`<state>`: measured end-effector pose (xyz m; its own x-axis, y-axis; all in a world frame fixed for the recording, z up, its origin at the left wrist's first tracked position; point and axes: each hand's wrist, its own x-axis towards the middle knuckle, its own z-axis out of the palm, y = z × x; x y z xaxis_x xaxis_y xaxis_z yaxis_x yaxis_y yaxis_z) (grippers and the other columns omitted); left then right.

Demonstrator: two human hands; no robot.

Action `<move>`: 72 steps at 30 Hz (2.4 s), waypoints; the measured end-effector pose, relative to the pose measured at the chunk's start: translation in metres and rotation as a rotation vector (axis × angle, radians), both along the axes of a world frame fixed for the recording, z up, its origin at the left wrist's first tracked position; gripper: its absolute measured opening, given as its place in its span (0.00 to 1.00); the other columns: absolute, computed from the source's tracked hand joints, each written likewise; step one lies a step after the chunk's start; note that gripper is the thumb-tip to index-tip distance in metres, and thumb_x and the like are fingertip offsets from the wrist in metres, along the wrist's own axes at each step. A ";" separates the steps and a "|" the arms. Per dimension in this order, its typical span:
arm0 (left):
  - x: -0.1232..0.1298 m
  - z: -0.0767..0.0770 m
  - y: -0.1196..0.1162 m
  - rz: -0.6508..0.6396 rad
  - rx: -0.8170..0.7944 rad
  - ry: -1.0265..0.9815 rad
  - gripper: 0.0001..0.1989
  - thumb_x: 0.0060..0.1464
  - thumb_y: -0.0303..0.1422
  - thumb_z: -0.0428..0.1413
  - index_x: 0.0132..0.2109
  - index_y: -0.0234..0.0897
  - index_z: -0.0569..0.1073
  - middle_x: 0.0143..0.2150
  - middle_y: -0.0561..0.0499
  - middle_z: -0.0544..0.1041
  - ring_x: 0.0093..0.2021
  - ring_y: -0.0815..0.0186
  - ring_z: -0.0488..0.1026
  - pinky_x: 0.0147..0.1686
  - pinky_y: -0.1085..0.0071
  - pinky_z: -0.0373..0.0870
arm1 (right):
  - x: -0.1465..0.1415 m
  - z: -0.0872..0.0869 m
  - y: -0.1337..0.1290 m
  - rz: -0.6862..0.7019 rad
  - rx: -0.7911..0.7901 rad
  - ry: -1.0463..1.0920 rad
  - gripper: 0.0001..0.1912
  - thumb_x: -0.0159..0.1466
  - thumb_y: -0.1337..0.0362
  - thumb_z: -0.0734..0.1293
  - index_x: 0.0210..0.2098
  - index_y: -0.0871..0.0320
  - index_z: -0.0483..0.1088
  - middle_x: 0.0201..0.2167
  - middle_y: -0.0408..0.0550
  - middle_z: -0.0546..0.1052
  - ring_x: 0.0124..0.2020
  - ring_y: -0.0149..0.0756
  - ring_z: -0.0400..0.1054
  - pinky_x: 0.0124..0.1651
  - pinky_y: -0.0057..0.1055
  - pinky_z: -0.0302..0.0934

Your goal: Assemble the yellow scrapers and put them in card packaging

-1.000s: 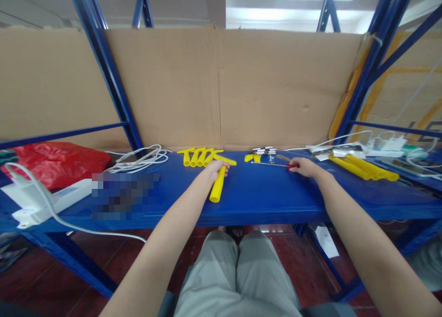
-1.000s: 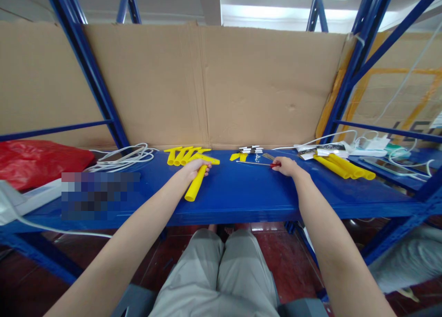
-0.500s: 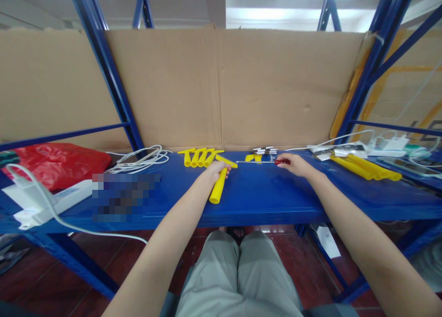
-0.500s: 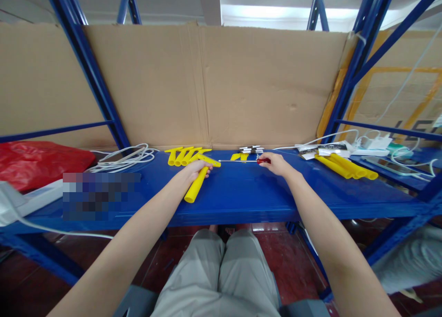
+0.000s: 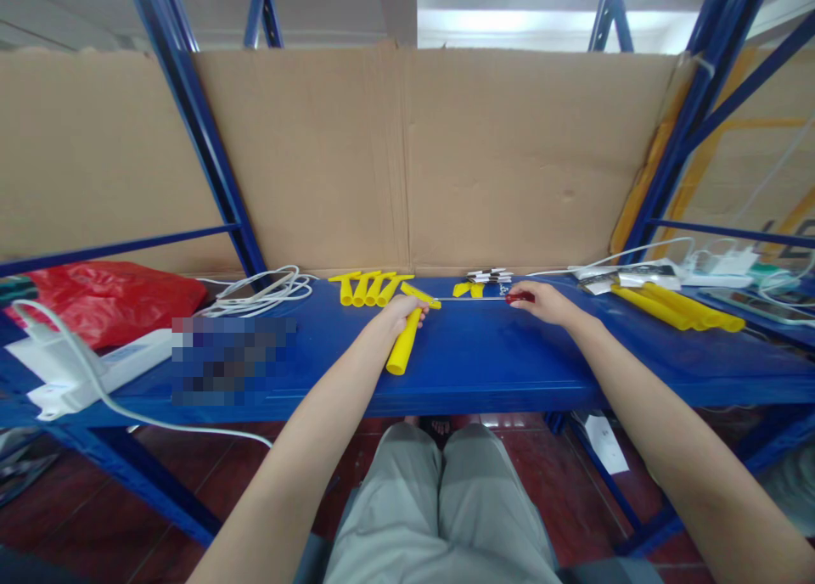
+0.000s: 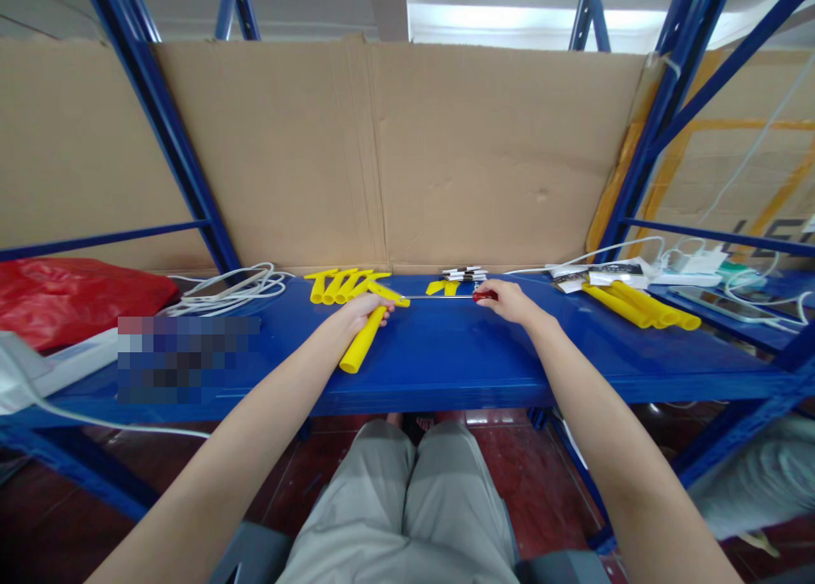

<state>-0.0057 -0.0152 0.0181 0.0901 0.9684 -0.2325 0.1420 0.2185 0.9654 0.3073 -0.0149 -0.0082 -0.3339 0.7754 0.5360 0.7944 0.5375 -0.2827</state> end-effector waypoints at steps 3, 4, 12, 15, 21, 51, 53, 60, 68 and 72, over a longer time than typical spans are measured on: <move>0.001 0.001 0.000 0.016 -0.045 -0.025 0.15 0.55 0.17 0.50 0.22 0.33 0.67 0.16 0.55 0.65 0.16 0.75 0.60 0.16 0.79 0.59 | -0.001 0.000 0.000 0.003 -0.002 -0.006 0.10 0.59 0.60 0.65 0.37 0.56 0.75 0.38 0.53 0.80 0.41 0.45 0.74 0.47 0.41 0.67; 0.001 0.001 0.000 0.019 -0.048 -0.027 0.15 0.55 0.17 0.50 0.22 0.33 0.67 0.16 0.55 0.65 0.16 0.75 0.60 0.16 0.79 0.59 | -0.001 0.000 0.000 0.006 -0.002 -0.008 0.10 0.59 0.59 0.65 0.37 0.56 0.75 0.38 0.52 0.80 0.41 0.45 0.74 0.47 0.41 0.67; 0.002 0.000 0.000 0.029 -0.015 -0.009 0.16 0.56 0.17 0.51 0.22 0.33 0.66 0.17 0.55 0.65 0.16 0.76 0.60 0.18 0.78 0.60 | -0.003 0.002 -0.002 0.010 -0.008 -0.054 0.10 0.59 0.60 0.65 0.37 0.55 0.75 0.39 0.52 0.80 0.41 0.45 0.74 0.47 0.40 0.68; 0.003 0.003 -0.003 0.038 0.002 0.047 0.16 0.55 0.17 0.52 0.22 0.33 0.66 0.17 0.56 0.65 0.16 0.76 0.60 0.18 0.79 0.57 | -0.005 0.004 -0.004 0.006 -0.013 -0.079 0.09 0.59 0.61 0.65 0.37 0.55 0.75 0.39 0.52 0.80 0.41 0.45 0.74 0.46 0.40 0.67; 0.001 0.007 -0.007 0.042 0.084 0.153 0.13 0.53 0.17 0.54 0.22 0.32 0.67 0.18 0.55 0.66 0.18 0.75 0.62 0.21 0.76 0.61 | -0.012 0.005 -0.008 -0.024 0.003 -0.106 0.10 0.61 0.62 0.64 0.39 0.54 0.76 0.40 0.52 0.80 0.42 0.46 0.74 0.46 0.41 0.66; -0.007 0.001 0.005 0.072 0.256 0.407 0.12 0.50 0.15 0.56 0.22 0.30 0.70 0.15 0.55 0.66 0.18 0.73 0.65 0.24 0.78 0.64 | -0.038 0.013 -0.028 -0.134 0.012 -0.267 0.14 0.65 0.53 0.61 0.41 0.51 0.74 0.35 0.48 0.80 0.35 0.42 0.73 0.38 0.33 0.62; -0.007 0.002 0.004 0.072 0.255 0.408 0.13 0.50 0.14 0.55 0.22 0.30 0.70 0.14 0.55 0.66 0.18 0.74 0.64 0.23 0.78 0.63 | -0.038 0.012 -0.027 -0.146 -0.006 -0.201 0.14 0.63 0.50 0.62 0.38 0.52 0.72 0.30 0.47 0.79 0.31 0.39 0.71 0.33 0.31 0.60; -0.006 0.002 0.002 0.063 0.264 0.405 0.16 0.49 0.14 0.54 0.19 0.32 0.68 0.14 0.55 0.66 0.18 0.73 0.65 0.24 0.78 0.64 | -0.035 0.017 -0.018 -0.045 -0.088 0.009 0.17 0.56 0.48 0.67 0.27 0.56 0.65 0.25 0.46 0.75 0.27 0.35 0.68 0.30 0.30 0.60; -0.009 0.003 0.003 0.121 0.275 0.433 0.13 0.50 0.14 0.54 0.23 0.31 0.70 0.14 0.55 0.66 0.18 0.72 0.65 0.25 0.77 0.64 | -0.039 0.048 -0.009 -0.029 -0.464 0.119 0.15 0.48 0.62 0.74 0.33 0.55 0.67 0.21 0.41 0.72 0.17 0.27 0.63 0.20 0.25 0.57; -0.013 0.006 0.002 0.148 0.298 0.410 0.11 0.50 0.16 0.55 0.24 0.31 0.70 0.15 0.56 0.66 0.18 0.73 0.65 0.24 0.77 0.63 | -0.045 0.049 -0.014 0.014 -0.515 0.304 0.16 0.48 0.61 0.75 0.33 0.57 0.68 0.20 0.41 0.72 0.17 0.26 0.63 0.18 0.24 0.57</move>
<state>-0.0183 -0.0136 0.0245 -0.0935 0.9933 0.0677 0.5092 -0.0108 0.8606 0.2624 -0.0289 0.0411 -0.2360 0.9576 0.1651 0.6307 0.2802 -0.7236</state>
